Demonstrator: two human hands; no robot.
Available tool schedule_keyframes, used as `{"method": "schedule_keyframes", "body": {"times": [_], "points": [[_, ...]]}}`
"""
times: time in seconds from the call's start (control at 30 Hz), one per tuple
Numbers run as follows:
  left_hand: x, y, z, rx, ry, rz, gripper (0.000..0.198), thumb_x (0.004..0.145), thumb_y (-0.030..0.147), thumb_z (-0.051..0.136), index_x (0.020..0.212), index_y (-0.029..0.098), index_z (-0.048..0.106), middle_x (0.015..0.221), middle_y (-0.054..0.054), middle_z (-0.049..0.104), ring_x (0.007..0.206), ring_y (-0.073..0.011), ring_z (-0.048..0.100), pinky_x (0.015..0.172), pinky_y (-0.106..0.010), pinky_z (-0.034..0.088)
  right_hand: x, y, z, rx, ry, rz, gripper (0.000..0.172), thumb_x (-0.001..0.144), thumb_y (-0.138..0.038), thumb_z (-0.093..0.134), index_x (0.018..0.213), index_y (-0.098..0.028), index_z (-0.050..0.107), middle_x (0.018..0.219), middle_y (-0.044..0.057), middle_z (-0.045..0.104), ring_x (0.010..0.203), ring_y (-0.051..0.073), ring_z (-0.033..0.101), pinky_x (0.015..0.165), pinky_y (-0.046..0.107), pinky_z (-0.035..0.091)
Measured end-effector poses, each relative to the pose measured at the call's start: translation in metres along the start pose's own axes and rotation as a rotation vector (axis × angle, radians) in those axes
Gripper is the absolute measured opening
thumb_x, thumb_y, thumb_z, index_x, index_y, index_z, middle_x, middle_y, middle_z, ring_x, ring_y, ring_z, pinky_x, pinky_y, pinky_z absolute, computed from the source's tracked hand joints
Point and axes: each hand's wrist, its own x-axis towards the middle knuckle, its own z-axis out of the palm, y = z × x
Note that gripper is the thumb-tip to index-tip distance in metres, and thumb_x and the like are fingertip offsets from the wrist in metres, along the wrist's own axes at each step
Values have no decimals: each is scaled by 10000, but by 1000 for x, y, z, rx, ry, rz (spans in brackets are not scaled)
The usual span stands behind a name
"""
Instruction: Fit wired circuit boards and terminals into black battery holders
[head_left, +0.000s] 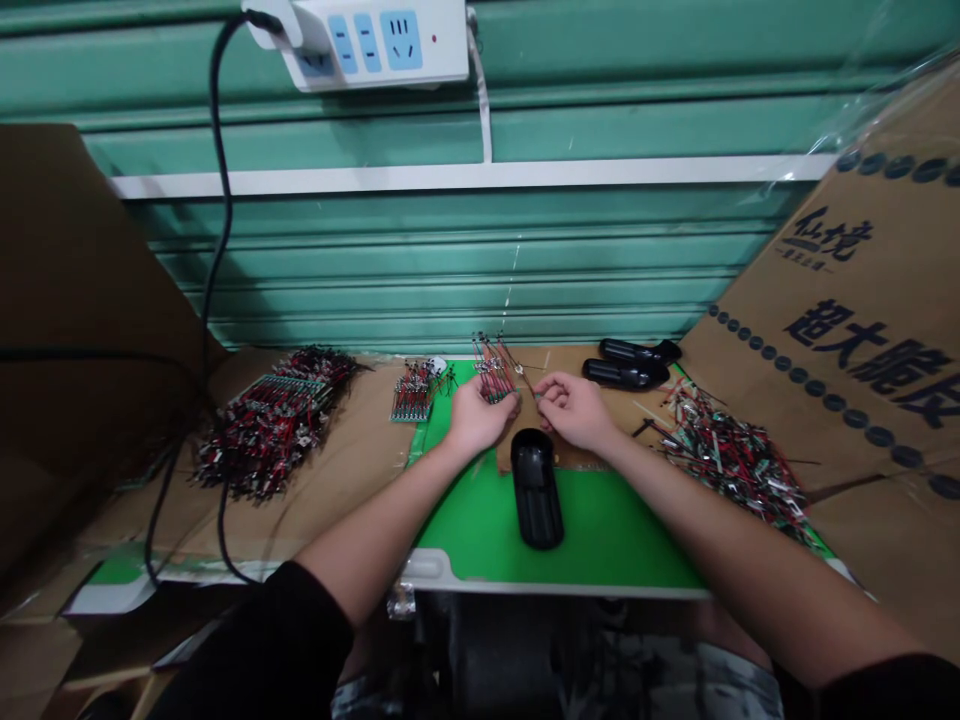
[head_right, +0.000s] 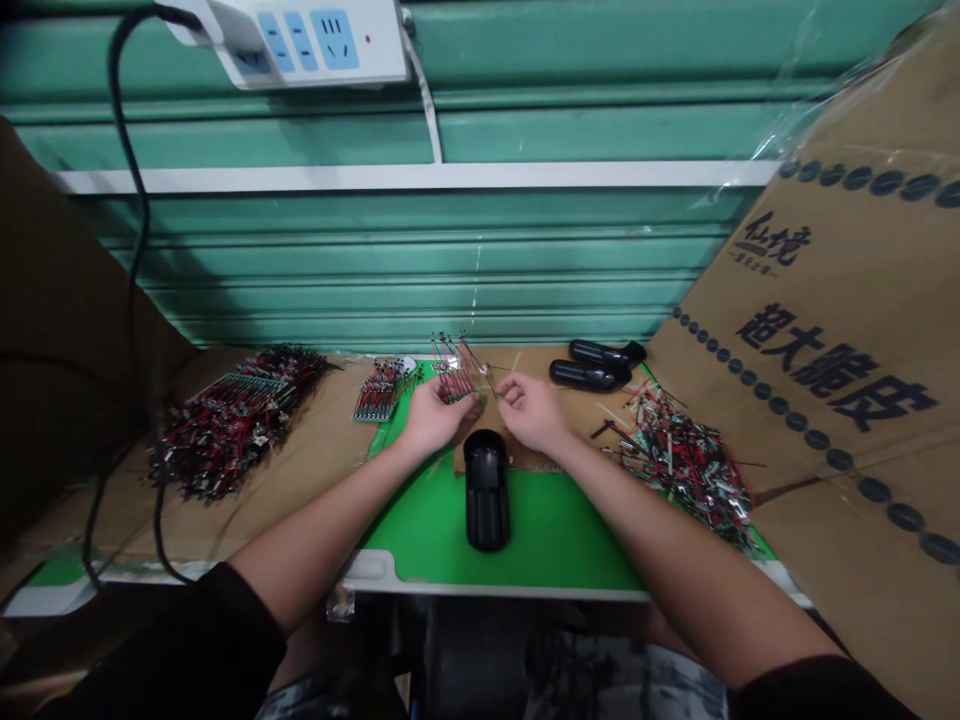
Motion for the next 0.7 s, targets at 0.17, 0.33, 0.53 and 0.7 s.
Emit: {"method": "schedule_keyframes", "body": {"times": [0.17,0.33,0.53,0.7], "points": [[6,9,-10,177,54,-16,190,763,183,821,882,165,673,848,-78,788,734,-201,726,740,-313,581,-1,-5,-12,-318,32,-90,185,761,-206,635,935,-203,695,623,-38,661,570,177,642,616,282,455],[3,24,-20,588,14,-9,281,726,188,833,980,175,714,982,-107,809,879,-255,743,795,-324,529,-4,-16,-21,-568,-28,-63,183,831,-188,666,1009,-185,707,624,-28,680,628,192,647,679,291,433],[-3,32,-22,776,-146,51,108,824,286,766,877,199,728,706,-32,732,677,-213,669,658,-305,427,-5,-18,-21,-718,-81,-8,68,910,-270,708,900,-203,706,732,35,730,678,206,652,647,300,382],[0,29,-19,609,-186,-119,176,885,247,721,1044,170,727,717,-27,763,678,-202,712,635,-272,454,-4,-15,-22,-647,-52,-49,131,886,-166,668,766,-215,647,703,21,709,665,190,636,650,290,394]]}}
